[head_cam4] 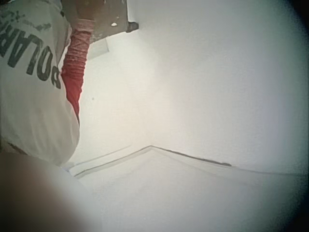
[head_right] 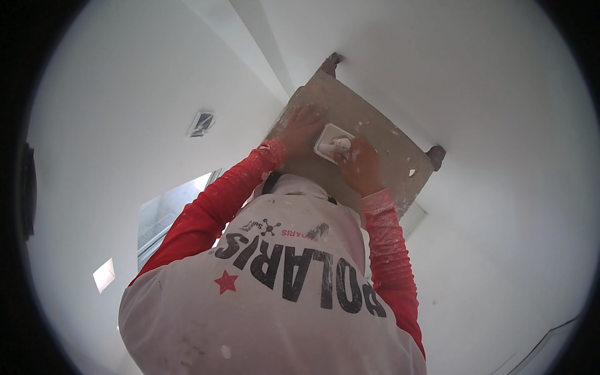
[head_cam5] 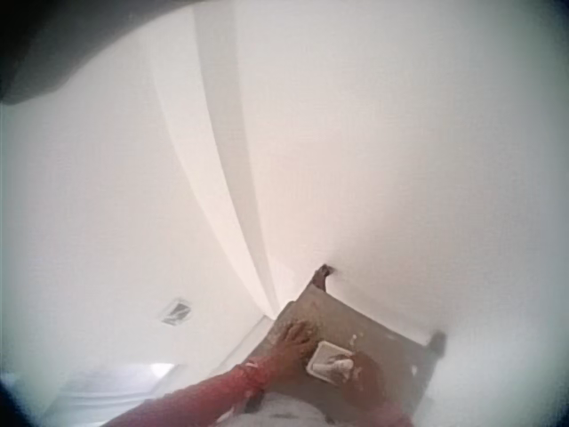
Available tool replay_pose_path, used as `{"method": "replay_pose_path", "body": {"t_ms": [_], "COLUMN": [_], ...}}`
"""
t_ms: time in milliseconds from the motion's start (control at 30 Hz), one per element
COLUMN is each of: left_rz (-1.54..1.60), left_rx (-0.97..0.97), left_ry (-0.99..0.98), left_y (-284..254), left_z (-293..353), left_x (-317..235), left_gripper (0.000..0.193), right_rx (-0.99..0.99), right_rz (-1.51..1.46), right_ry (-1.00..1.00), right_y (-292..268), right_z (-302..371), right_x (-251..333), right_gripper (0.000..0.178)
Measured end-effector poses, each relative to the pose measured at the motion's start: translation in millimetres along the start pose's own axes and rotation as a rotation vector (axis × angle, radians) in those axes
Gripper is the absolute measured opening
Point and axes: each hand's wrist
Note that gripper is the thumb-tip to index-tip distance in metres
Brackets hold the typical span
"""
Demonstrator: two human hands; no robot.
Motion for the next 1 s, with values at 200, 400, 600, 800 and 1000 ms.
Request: {"method": "replay_pose_path", "body": {"t_ms": [200, 400, 600, 800, 1000], "left_rz": [-0.068, -0.028, 0.341, 0.229, 0.321], "left_rx": [-0.01, -0.287, -0.125, -0.171, -0.117], "left_ry": [-0.002, -0.14, -0.73, -0.74, -0.789], "left_y": [1.8, -7.3, 1.0, -0.5, -14.4], "left_z": [-1.7, 38.4, 60.0, 65.3, 65.1], "left_x": [2.9, 27.6, 38.3, 36.0, 15.5], "left_gripper": [0.094, 0.065, 0.056, 0.059, 0.062], "right_rx": [0.016, -0.067, -0.535, -0.644, -0.21], "right_rz": [-0.172, -0.008, -0.649, -1.207, -1.513], "right_ry": [0.044, 0.0, 0.295, 0.503, 0.246], "right_y": [-8.0, -54.0, -62.9, -53.3, -70.7], "right_z": [-4.8, 10.9, 41.0, 30.8, -35.5], "right_x": [-9.5, -26.4, -57.0, -32.3, 22.5], "right_gripper": [0.023, 0.034, 0.034, 0.047, 0.045]}}
Point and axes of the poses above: each hand's wrist, its own z-axis away from the middle knuckle, its own y-axis out of the palm, x = y × z, and after that the axes turned 14 degrees about -y, right-handed
